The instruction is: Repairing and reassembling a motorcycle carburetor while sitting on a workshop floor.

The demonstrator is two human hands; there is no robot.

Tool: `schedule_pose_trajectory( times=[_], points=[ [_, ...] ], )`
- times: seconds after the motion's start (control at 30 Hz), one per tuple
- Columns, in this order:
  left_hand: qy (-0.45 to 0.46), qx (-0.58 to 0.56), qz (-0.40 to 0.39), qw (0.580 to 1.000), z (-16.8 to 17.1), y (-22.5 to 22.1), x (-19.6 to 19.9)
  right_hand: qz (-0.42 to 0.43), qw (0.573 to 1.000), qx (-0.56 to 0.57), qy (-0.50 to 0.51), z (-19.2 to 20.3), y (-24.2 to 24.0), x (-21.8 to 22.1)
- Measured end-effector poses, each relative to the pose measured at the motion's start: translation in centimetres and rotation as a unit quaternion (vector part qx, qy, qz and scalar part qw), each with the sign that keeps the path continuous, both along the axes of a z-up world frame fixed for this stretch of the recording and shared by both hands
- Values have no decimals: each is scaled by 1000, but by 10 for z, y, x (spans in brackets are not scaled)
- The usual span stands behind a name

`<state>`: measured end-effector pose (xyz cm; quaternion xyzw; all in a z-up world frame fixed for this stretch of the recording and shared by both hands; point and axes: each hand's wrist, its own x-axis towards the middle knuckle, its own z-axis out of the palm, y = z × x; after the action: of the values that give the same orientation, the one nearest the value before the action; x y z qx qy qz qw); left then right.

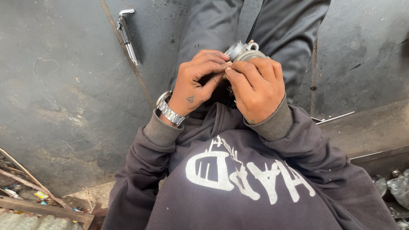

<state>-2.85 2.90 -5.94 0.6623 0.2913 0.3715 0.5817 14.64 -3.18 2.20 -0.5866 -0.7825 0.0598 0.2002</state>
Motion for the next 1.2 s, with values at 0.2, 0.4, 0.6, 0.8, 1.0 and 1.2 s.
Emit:
schedule_pose_trajectory(
  times=[0.2,0.4,0.6,0.8,1.0,1.2],
  points=[
    [-1,3,-1,1000,0,1,1,30,998,-12,-55,7,2,0],
    [4,4,6,1000,0,0,-1,40,997,-39,-44,14,9,0],
    [0,-5,19,1000,-1,0,-1,38,998,-18,44,1,10,4],
    [-4,-18,10,1000,-3,0,1,22,998,-15,48,3,10,4],
    [-1,-12,6,1000,0,2,0,11,999,-19,43,1,6,2],
    [-4,1,9,1000,2,-2,3,-55,998,-8,32,2,-8,-2]
  ],
)
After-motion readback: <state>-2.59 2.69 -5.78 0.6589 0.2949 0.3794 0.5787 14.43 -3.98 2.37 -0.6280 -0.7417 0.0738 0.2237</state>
